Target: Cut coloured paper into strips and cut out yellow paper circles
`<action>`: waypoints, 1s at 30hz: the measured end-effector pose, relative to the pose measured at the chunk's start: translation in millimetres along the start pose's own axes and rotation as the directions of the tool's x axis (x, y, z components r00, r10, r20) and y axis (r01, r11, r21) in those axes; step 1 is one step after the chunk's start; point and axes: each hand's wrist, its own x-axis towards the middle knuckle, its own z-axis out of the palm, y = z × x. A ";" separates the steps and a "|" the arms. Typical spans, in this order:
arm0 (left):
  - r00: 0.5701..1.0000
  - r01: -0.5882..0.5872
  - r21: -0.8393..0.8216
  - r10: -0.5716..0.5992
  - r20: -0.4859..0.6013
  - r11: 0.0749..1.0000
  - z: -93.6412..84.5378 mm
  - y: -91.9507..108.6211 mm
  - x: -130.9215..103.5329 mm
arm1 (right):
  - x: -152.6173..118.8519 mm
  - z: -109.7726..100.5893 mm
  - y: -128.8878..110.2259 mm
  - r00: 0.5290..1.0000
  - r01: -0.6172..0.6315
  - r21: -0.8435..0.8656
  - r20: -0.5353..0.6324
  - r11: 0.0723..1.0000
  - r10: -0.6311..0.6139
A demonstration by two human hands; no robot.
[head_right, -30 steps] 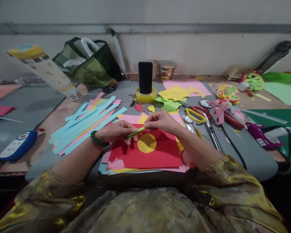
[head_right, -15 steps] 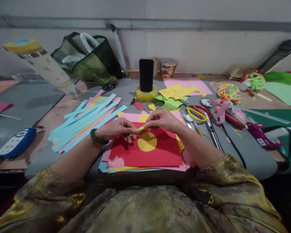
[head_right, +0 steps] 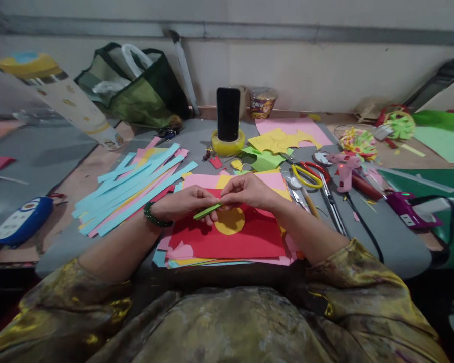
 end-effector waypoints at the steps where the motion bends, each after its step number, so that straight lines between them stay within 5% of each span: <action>1: 1.000 -0.004 -0.007 0.004 0.003 1.000 -0.3 -0.8 0.5 | 0.0 0.7 0.0 1.000 0.001 0.001 -0.004 1.000 -0.001; 15: 0.996 -0.039 0.128 0.049 -0.074 0.991 1.5 3.8 -0.1 | 0.2 -2.7 2.3 1.000 0.010 -0.036 -0.023 0.999 -0.011; 21: 0.997 0.022 0.051 -0.019 -0.077 0.998 5.9 3.3 0.6 | 1.4 -6.4 1.1 0.996 0.030 -0.044 -0.086 0.999 -0.034; 30: 0.968 0.006 0.191 0.042 -0.246 0.982 6.9 11.2 -2.1 | 1.7 -8.0 3.1 0.997 0.045 -0.117 -0.060 0.992 -0.052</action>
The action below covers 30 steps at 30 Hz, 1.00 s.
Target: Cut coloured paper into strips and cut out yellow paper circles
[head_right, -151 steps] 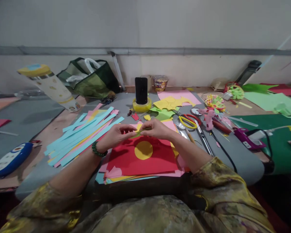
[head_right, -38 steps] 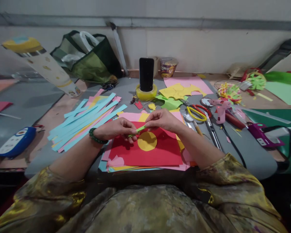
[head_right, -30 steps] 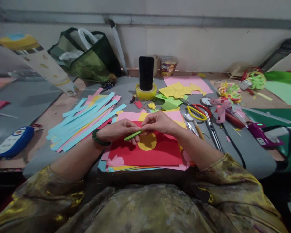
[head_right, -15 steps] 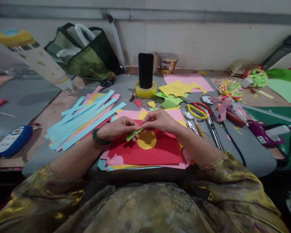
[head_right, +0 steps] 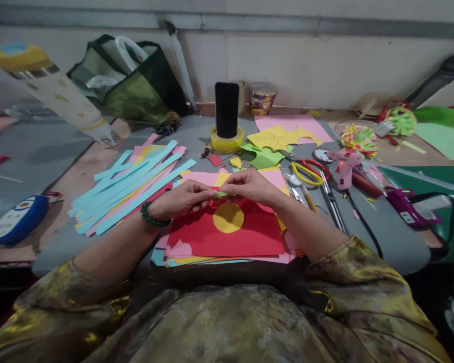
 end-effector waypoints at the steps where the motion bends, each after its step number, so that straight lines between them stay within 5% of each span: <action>1: 1.000 0.003 0.011 -0.003 -0.007 1.000 0.8 0.0 0.0 | 0.3 1.1 0.5 1.000 -0.003 -0.011 0.010 1.000 0.003; 13: 0.995 0.071 -0.102 -0.063 0.079 0.992 -4.9 -5.8 3.1 | 1.0 -1.5 4.1 0.999 -0.039 0.023 0.016 0.999 0.039; 24: 0.990 0.035 -0.027 -0.031 0.138 0.999 -8.5 -8.5 3.1 | 1.6 0.9 2.9 0.996 -0.086 0.005 0.021 0.996 0.086; 30: 0.995 0.042 -0.032 -0.039 0.092 0.999 -2.0 -6.0 2.3 | 1.4 6.1 0.0 0.995 -0.061 -0.078 0.071 0.995 0.066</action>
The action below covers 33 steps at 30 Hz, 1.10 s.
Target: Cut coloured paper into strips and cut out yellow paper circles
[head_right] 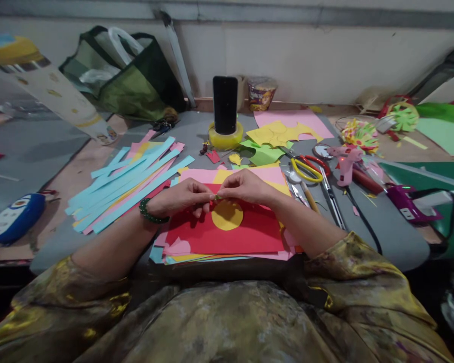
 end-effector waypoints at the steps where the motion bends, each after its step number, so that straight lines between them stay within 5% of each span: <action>1: 1.000 -0.004 0.006 0.004 -0.012 1.000 1.6 0.7 -0.1 | 0.3 0.9 0.2 1.000 -0.005 -0.013 0.009 1.000 0.005; 9: 0.999 0.007 -0.027 -0.009 -0.050 1.000 2.9 5.8 -1.6 | 0.4 -7.4 0.8 0.998 -0.068 -0.058 0.014 0.996 0.069; 16: 1.000 -0.004 -0.070 0.006 0.023 0.998 -2.4 5.9 -2.9 | -4.0 -22.1 -2.8 0.991 -0.090 -0.049 0.100 0.995 0.094; 33: 0.996 0.010 -0.028 -0.008 0.086 1.000 3.5 -2.4 1.4 | -1.0 -13.2 0.6 0.992 -0.083 0.123 0.101 0.989 0.071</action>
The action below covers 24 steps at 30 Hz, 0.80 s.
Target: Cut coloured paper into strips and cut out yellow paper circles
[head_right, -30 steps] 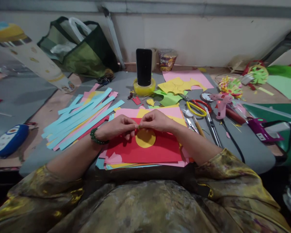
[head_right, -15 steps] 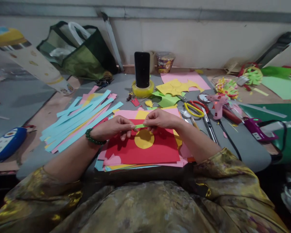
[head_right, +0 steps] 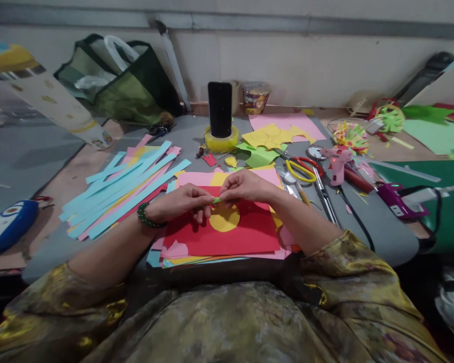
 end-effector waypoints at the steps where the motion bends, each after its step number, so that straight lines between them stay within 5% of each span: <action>1: 1.000 0.001 -0.004 -0.001 -0.006 1.000 0.1 0.0 0.2 | 0.6 -0.2 0.9 1.000 0.000 0.012 -0.003 1.000 0.000; 18: 0.994 -0.074 -0.008 0.074 -0.077 0.997 6.7 1.7 -0.7 | -1.8 10.4 4.3 0.982 0.113 -0.166 -0.132 0.980 -0.136; 24: 0.992 -0.100 0.041 0.103 -0.077 0.994 -1.4 3.2 -5.4 | -6.0 -5.3 -0.9 0.991 0.087 -0.144 -0.093 0.986 -0.101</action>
